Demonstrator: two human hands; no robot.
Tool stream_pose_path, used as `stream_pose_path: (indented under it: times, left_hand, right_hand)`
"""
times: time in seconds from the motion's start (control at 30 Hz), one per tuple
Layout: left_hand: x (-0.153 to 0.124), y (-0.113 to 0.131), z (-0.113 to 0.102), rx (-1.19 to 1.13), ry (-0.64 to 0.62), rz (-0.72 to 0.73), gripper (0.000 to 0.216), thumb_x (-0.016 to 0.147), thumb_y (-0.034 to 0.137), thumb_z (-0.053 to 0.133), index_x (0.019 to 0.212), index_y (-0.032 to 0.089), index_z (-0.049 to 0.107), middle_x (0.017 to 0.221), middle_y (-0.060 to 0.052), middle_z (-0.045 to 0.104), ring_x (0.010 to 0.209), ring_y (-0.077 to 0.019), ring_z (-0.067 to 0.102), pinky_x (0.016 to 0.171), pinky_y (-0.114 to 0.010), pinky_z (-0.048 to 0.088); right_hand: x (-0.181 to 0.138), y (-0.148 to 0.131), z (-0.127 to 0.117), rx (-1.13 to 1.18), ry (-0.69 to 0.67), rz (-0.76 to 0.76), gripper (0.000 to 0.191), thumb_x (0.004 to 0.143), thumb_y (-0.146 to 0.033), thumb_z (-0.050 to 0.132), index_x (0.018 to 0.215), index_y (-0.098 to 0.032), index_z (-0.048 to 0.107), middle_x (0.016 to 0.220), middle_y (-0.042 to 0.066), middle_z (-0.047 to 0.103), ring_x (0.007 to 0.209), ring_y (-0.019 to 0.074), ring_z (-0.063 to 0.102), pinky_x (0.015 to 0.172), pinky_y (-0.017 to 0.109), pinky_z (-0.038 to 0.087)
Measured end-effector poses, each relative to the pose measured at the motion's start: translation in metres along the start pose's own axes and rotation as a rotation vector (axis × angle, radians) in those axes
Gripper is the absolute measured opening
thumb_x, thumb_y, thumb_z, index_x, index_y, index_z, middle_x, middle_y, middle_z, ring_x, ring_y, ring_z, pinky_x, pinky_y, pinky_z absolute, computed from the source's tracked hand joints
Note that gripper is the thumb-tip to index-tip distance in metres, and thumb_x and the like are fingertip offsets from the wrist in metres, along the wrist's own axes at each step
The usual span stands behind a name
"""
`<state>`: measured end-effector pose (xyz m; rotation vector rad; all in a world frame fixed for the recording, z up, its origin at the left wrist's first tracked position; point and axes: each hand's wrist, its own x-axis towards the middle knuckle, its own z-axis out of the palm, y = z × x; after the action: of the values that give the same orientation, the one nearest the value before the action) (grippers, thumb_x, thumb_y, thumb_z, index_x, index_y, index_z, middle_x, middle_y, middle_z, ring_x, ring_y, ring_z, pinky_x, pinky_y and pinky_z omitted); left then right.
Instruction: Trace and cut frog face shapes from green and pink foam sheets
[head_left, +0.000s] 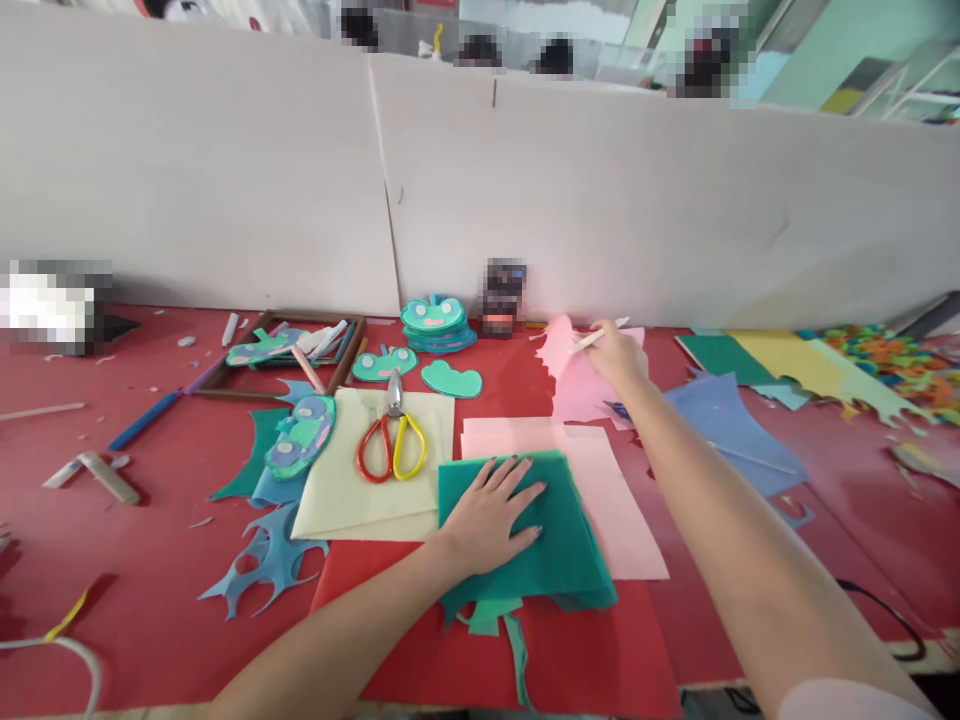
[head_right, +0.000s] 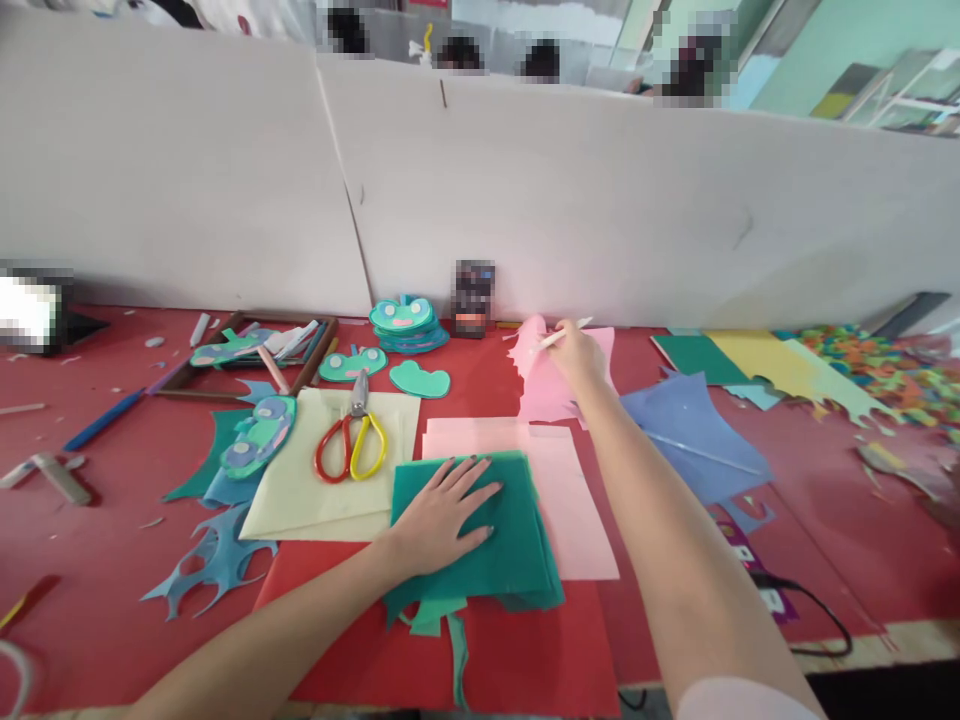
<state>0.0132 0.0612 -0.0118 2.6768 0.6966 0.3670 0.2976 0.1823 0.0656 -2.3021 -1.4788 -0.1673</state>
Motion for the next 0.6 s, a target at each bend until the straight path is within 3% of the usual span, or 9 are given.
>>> stream_pose_path:
  times: [0.17,0.3,0.43,0.5,0.6]
  left_hand:
    - [0.0,0.0,0.0,0.001,0.001,-0.008,0.054,0.088,0.051,0.033,0.136,0.027,0.033,0.15,-0.005,0.023,0.136,-0.0231,0.021,0.112,-0.043,0.018]
    - [0.0,0.0,0.0,-0.005,0.0,-0.005,0.054,0.088,0.05,0.034,0.136,0.027,0.033,0.15,-0.005,0.024,0.137,-0.0236,0.021,0.111,-0.044,0.019]
    - [0.0,0.0,-0.001,0.0,0.008,-0.005,0.054,0.087,0.05,0.035,0.136,0.026,0.033,0.149,-0.005,0.026,0.136,-0.0237,0.022,0.111,-0.044,0.019]
    - [0.001,0.001,-0.001,0.002,0.014,-0.006,0.054,0.087,0.05,0.036,0.136,0.026,0.034,0.148,-0.005,0.026,0.136,-0.0235,0.023,0.111,-0.043,0.019]
    - [0.001,0.001,-0.001,0.008,0.022,-0.007,0.054,0.086,0.049,0.038,0.135,0.027,0.036,0.148,-0.005,0.027,0.136,-0.0236,0.023,0.111,-0.043,0.019]
  right_hand:
    - [0.006,-0.001,0.009,-0.065,-0.055,-0.071,0.034,0.079,-0.05,0.054,0.094,-0.02,0.062,0.081,0.01,0.065,0.071,0.0228,0.056,0.055,0.028,0.031]
    - [0.005,0.0,0.008,-0.048,-0.036,-0.225,0.015,0.079,-0.032,0.057,0.079,-0.018,0.061,0.065,0.006,0.06,0.059,0.0184,0.051,0.051,0.026,0.026]
    - [-0.004,0.005,-0.007,0.061,0.239,-0.202,0.008,0.079,-0.022,0.053,0.073,-0.017,0.057,0.057,0.002,0.053,0.054,0.0156,0.047,0.051,0.026,0.026]
    - [-0.011,0.008,-0.02,0.134,0.397,-0.206,0.01,0.079,-0.023,0.051,0.072,-0.017,0.054,0.058,0.001,0.051,0.054,0.015,0.047,0.053,0.026,0.029]
    - [-0.022,0.009,-0.042,0.231,0.526,-0.256,0.018,0.084,-0.029,0.045,0.071,-0.018,0.05,0.058,0.0,0.047,0.053,0.0139,0.046,0.055,0.027,0.034]
